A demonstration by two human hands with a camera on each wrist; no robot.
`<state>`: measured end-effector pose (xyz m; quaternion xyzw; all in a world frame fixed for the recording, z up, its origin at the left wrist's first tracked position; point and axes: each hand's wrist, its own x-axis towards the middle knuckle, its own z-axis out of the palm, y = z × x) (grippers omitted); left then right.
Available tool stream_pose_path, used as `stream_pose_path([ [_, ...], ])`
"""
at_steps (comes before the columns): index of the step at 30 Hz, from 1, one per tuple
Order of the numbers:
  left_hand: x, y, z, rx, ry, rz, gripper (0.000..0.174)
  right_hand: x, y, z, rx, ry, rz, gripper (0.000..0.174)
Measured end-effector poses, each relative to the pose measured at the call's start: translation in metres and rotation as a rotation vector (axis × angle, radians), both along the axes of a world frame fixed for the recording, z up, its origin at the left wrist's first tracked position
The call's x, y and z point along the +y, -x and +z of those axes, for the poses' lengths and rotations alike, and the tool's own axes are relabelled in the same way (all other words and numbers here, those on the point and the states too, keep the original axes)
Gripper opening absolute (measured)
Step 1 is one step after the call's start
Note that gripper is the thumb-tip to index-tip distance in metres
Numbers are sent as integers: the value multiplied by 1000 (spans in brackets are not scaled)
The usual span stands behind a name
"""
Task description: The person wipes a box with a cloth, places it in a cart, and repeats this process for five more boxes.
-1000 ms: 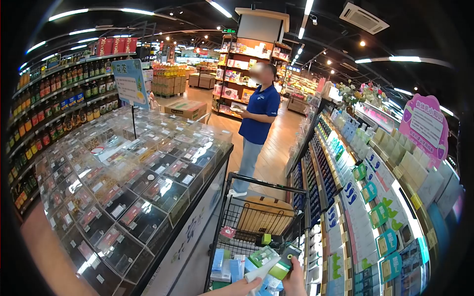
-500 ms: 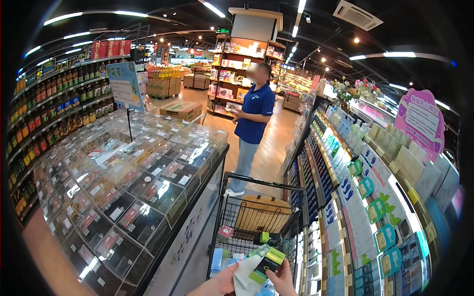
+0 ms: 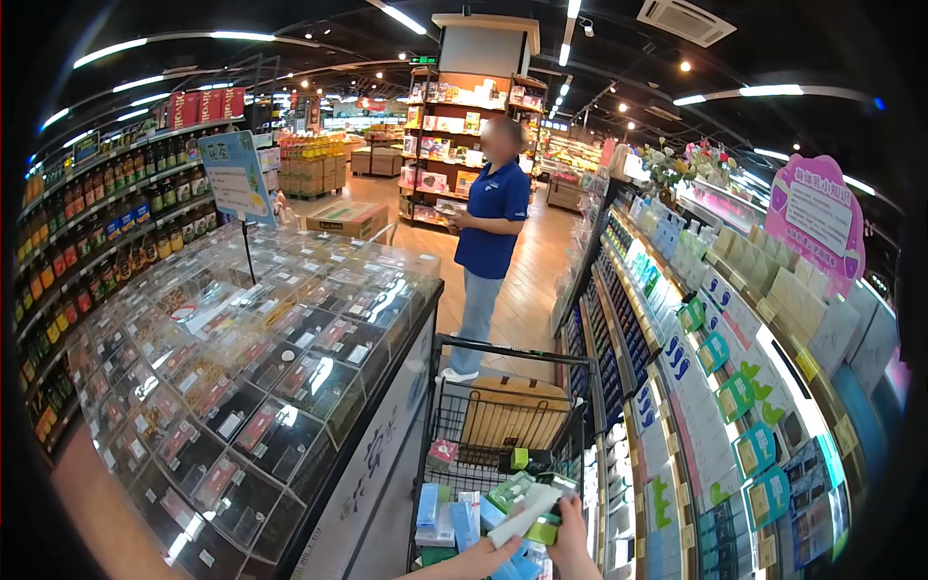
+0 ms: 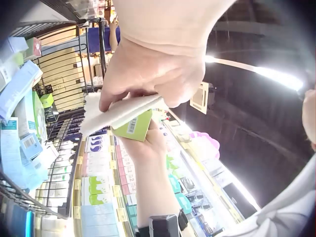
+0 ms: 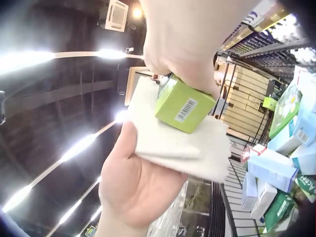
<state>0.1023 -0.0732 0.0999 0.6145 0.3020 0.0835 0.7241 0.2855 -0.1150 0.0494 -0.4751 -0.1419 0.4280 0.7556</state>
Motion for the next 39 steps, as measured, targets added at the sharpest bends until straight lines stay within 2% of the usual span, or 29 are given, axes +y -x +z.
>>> stream_pose_path([
  [1, -1, 2, 2, 2, 17, -22, 54, -2, -2, 10, 68, 26, -18, 32],
  [3, -1, 4, -7, 12, 48, -49, 53, -3, -21, -9, 182, 46, -29, 30],
  [5, 13, -1, -34, -51, 531, 60, 57, -11, -28, -7, 337, 26, 47, 30],
  [6, 16, -2, -41, -49, 534, 54, 57, -12, -25, -1, 337, 27, 41, 30],
  [8, 21, -4, -53, -264, 559, 276, 55, -12, -10, 8, 112, 60, 39, 41],
  [9, 28, -8, -50, -257, 538, 342, 53, -11, -4, 8, 114, 102, 59, 41],
  [10, 30, -7, -46, -255, 541, 339, 53, -14, 2, 11, 5, 108, 133, 48],
  [12, 38, -8, -35, -287, 257, 363, 52, -17, 11, 12, -211, 241, 307, 58],
  [13, 41, -11, -39, -362, 119, 363, 47, -15, 20, 26, -380, 271, 359, 73],
  [14, 41, -13, -40, -362, 120, 362, 47, -19, 23, 46, -606, 324, 489, 84],
  [16, 39, -14, -16, -386, -630, 91, 42, -17, 26, 33, -775, 82, 516, 82],
  [17, 41, -15, -7, -418, -763, 79, 38, -19, 26, 31, -768, 87, 515, 82],
  [18, 42, -12, -4, -414, -757, 74, 38, -21, 26, 34, -791, 79, 521, 80],
  [20, 43, -7, -3, -126, -352, 8, 40, -25, 24, 36, -811, 80, 524, 77],
  [22, 46, -10, -28, -170, -323, 46, 43, -27, 22, 35, -849, 133, 556, 75],
  [25, 51, -8, -56, -96, -313, 107, 49, -27, 17, 35, -805, 176, 543, 73],
  [26, 56, -8, -72, -105, -182, 154, 52, -28, 16, 36, -785, 199, 539, 72],
  [27, 57, -10, -70, -117, -54, 201, 56, -28, 15, 44, -762, 224, 504, 70],
  [28, 55, -13, -67, -116, -55, 192, 56, -27, 14, 46, -585, 194, 470, 63],
  [30, 45, -19, -45, -328, 85, 353, 61, -24, 11, 46, -637, 170, 413, 57],
  [31, 36, -17, -21, -274, 168, 325, 60, -22, 14, 43, -634, 173, 407, 57],
  [35, 15, -38, -29, -357, 323, 321, 58, -11, 21, 9, -369, 95, 178, 49],
  [36, 12, -38, -31, -352, 328, 318, 58, -11, 22, 10, -249, 58, 106, 47],
  [38, 7, -38, -37, -381, -6, 242, 58, -13, 18, 20, -106, -22, 75, 44],
  [39, 4, -37, -40, -388, 26, 199, 57, -13, 14, 23, -64, -28, 44, 45],
])
